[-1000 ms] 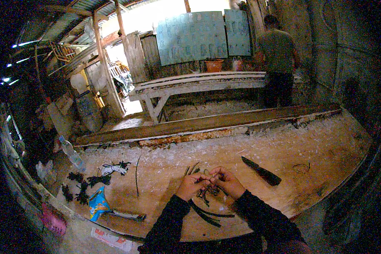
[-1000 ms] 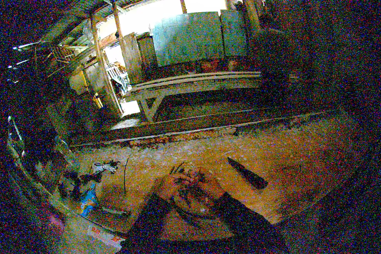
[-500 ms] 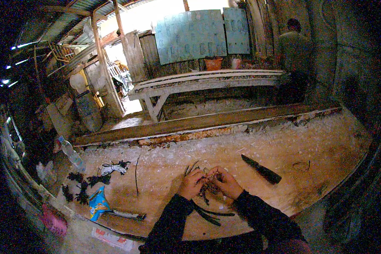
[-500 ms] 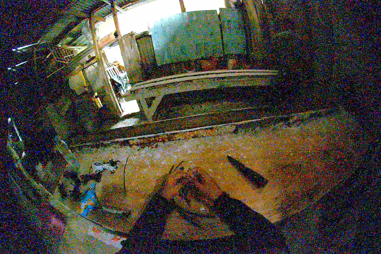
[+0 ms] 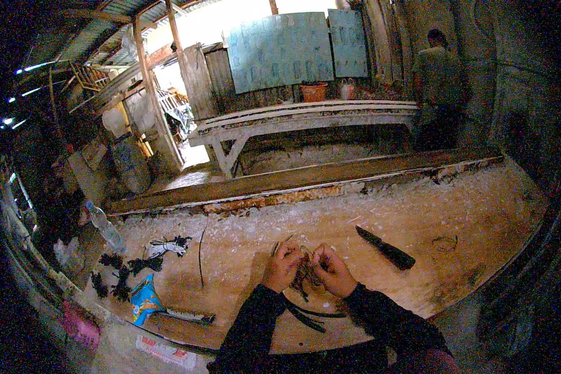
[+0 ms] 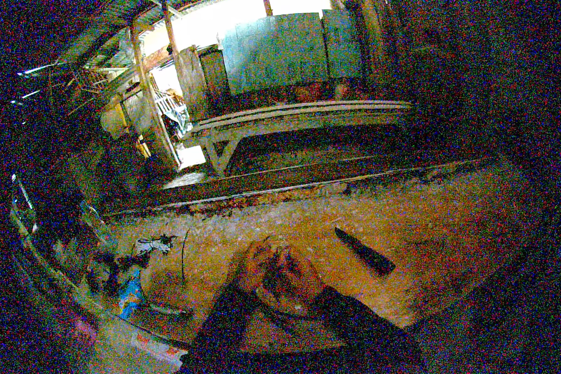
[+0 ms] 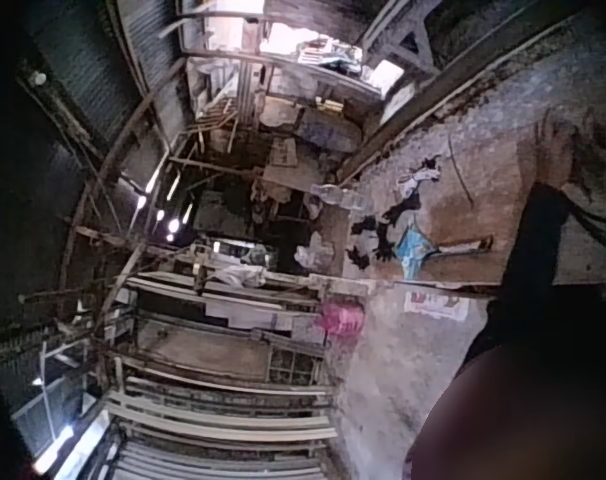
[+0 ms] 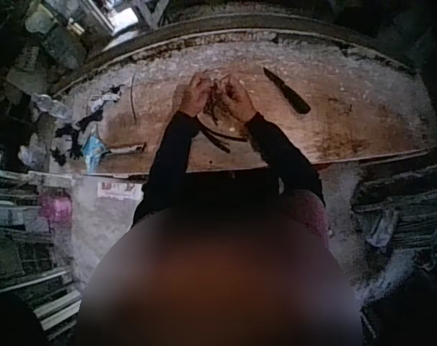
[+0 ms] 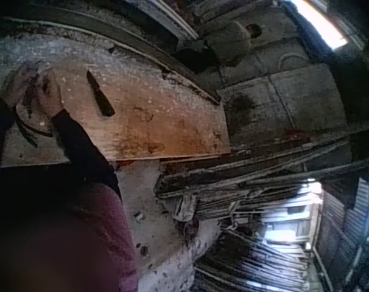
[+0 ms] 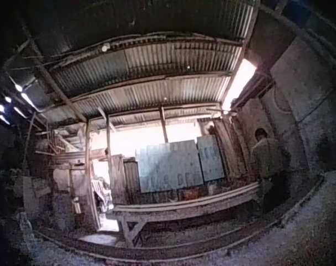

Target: The person weaves thin black strips by hand on a wooden workbench, repeatedly folding and interlacing the pieces. A second person works at a separate bench in the background, handling long white boards.

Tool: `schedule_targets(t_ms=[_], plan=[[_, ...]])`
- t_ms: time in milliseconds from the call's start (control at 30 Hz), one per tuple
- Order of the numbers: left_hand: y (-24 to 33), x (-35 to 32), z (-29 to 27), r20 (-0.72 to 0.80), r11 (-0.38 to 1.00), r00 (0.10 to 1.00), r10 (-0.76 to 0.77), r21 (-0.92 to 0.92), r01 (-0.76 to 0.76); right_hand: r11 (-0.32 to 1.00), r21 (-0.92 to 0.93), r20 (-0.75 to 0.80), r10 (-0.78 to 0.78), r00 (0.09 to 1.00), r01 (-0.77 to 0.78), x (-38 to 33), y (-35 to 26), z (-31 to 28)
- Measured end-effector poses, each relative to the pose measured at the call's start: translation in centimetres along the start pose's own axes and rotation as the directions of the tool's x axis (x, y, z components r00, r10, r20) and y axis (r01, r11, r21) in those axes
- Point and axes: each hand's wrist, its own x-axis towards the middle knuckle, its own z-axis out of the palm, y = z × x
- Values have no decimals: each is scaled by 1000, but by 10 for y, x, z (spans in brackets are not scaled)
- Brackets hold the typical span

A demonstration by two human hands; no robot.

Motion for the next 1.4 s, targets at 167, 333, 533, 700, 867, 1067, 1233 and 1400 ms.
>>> schedule_targets(t_ms=[167,333,533,700,867,1067,1233,1400], plan=[[-6,-1,5,-20,1000,1000,20,2,-20,998,-55,-15,35,999,-35,-2,-6,0],[-5,-3,6,-47,994,998,39,105,-34,988,-120,28,-93,995,96,3,-2,-2],[12,-1,-7,-31,990,998,54,130,-50,998,-21,52,-61,997,62,3,5,-5],[20,3,-10,-78,997,997,-20,79,26,987,-148,-7,-65,998,63,8,0,-1],[21,6,-13,-101,998,994,-42,-60,36,948,-314,-7,53,999,-52,3,-13,-2],[31,6,-12,-46,914,960,-275,-322,246,895,-411,-139,127,982,-174,7,3,-8],[33,6,-9,149,865,960,-238,-417,279,995,-55,-236,69,969,-85,11,14,-16],[34,2,-1,248,798,923,-294,-468,380,992,-94,-300,52,952,-84,12,11,-15]])
